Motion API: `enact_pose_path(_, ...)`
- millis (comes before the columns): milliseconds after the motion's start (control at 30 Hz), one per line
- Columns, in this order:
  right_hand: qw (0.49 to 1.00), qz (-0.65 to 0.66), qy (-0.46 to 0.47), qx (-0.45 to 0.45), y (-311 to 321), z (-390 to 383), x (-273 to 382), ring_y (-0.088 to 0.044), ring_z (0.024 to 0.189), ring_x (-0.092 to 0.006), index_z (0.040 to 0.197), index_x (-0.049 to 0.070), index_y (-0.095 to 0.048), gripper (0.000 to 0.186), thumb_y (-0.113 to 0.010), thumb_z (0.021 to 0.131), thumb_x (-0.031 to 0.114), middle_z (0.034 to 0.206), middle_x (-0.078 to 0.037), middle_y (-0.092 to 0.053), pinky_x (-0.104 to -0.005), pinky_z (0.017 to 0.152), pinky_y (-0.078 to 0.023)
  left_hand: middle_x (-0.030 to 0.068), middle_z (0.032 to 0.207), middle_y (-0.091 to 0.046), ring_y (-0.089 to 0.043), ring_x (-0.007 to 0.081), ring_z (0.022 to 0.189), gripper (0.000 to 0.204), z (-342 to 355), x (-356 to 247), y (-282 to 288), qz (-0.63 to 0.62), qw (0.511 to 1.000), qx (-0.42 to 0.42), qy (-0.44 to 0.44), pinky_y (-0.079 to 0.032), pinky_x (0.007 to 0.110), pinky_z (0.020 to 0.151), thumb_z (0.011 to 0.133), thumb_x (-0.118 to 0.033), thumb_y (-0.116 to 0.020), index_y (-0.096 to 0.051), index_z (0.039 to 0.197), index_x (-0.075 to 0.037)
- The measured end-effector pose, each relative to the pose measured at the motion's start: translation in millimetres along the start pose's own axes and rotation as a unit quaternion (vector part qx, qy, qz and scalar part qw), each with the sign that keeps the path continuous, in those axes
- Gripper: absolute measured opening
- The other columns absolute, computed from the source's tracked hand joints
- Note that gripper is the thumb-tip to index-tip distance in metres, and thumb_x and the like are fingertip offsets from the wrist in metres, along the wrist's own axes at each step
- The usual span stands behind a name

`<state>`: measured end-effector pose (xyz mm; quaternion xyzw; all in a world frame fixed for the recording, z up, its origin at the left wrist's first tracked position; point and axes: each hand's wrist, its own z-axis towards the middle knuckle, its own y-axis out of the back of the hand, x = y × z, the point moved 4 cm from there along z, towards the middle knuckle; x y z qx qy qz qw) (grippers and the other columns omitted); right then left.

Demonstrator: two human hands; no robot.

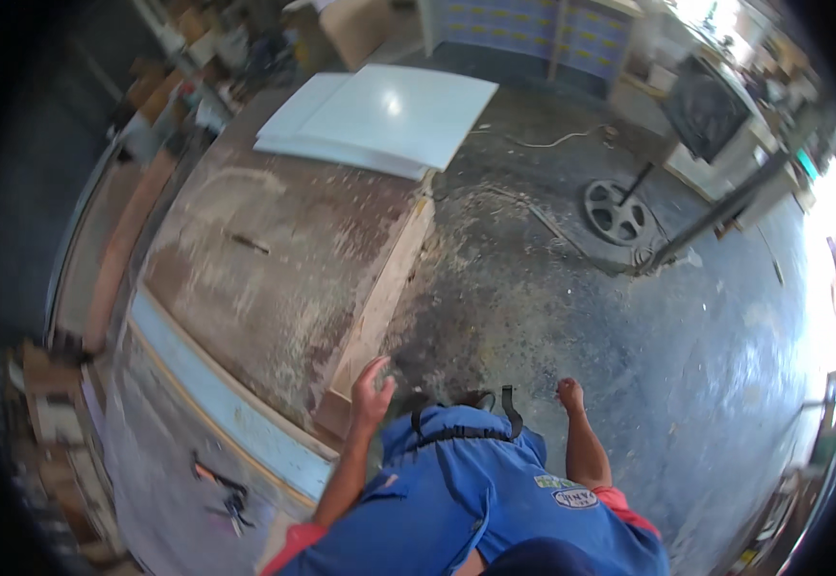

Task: The person measures white boards and a wooden workbench surface using a tape measure and a pen, then hammers wooden components onto the workbench.

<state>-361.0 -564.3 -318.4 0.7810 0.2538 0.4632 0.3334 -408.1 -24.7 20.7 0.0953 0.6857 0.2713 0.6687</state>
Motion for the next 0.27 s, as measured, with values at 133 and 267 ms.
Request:
enact_pose_path(133,0.98,0.185,-0.029,0.065,16,43,103,-0.067,0.062,-0.0187,0.094,0.005,-0.069,0.029,-0.057,0.089,0.031,0.076,-0.009,-0.069,-0.0344,0.056,-0.053,0.0169,0.13,-0.058,-0.054,0.0312,0.123,0.048,13,30,-63,0.01,0.973,0.227,0.034,-0.041,0.037,0.105,0.081,-0.022,-0.069,-0.059,0.126,-0.007)
enact_pose_path(267,0.956,-0.012,0.291,-0.023,-29,76,72,-0.064,0.111,-0.0229,0.118,0.01,-0.068,0.037,-0.06,0.088,0.029,0.105,-0.021,-0.07,-0.0401,0.092,-0.051,0.0228,0.136,-0.051,-0.047,0.0316,0.13,0.067,66,101,-131,0.026,0.896,0.42,0.145,-0.037,0.039,0.109,0.083,-0.047,-0.069,-0.052,0.137,-0.011)
